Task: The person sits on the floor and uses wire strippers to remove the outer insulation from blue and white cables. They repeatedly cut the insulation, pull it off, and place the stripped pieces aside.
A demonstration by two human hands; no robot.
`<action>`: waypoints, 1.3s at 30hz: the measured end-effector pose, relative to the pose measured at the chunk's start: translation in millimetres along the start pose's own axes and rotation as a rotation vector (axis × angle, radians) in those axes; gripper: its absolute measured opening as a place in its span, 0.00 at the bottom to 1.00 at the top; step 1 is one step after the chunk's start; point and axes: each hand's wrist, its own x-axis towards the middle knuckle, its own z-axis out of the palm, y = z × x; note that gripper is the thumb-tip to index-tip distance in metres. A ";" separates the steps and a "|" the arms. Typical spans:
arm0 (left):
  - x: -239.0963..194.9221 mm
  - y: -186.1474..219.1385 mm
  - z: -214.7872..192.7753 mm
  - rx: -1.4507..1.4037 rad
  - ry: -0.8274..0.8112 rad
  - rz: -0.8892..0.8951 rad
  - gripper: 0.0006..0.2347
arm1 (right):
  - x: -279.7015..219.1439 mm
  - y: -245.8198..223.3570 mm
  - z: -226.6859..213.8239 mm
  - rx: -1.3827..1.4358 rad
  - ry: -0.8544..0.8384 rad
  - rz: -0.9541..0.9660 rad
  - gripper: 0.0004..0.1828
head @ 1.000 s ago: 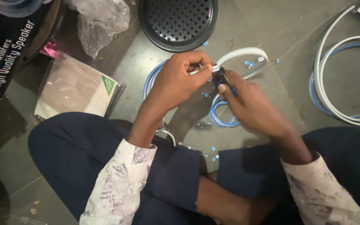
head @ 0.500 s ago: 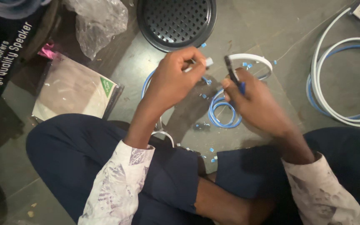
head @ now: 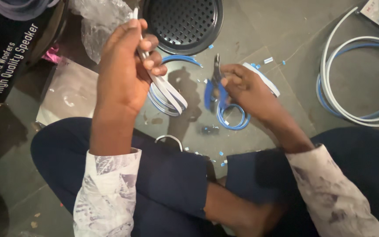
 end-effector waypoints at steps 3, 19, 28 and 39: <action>-9.8 9.7 3.2 -0.088 -0.170 0.009 0.11 | -4.3 -13.2 2.9 -0.198 0.088 -0.071 0.22; -26.3 39.3 -14.2 -0.257 -0.017 0.494 0.06 | -45.3 -49.7 55.1 -0.098 -0.287 -0.133 0.18; -14.2 15.6 1.8 -0.107 -0.057 0.137 0.17 | -85.9 -112.2 -72.9 0.413 -0.167 -0.326 0.23; -7.7 -40.2 43.1 0.644 -0.068 -0.105 0.14 | -121.9 -84.6 -174.1 -0.884 0.557 -0.110 0.17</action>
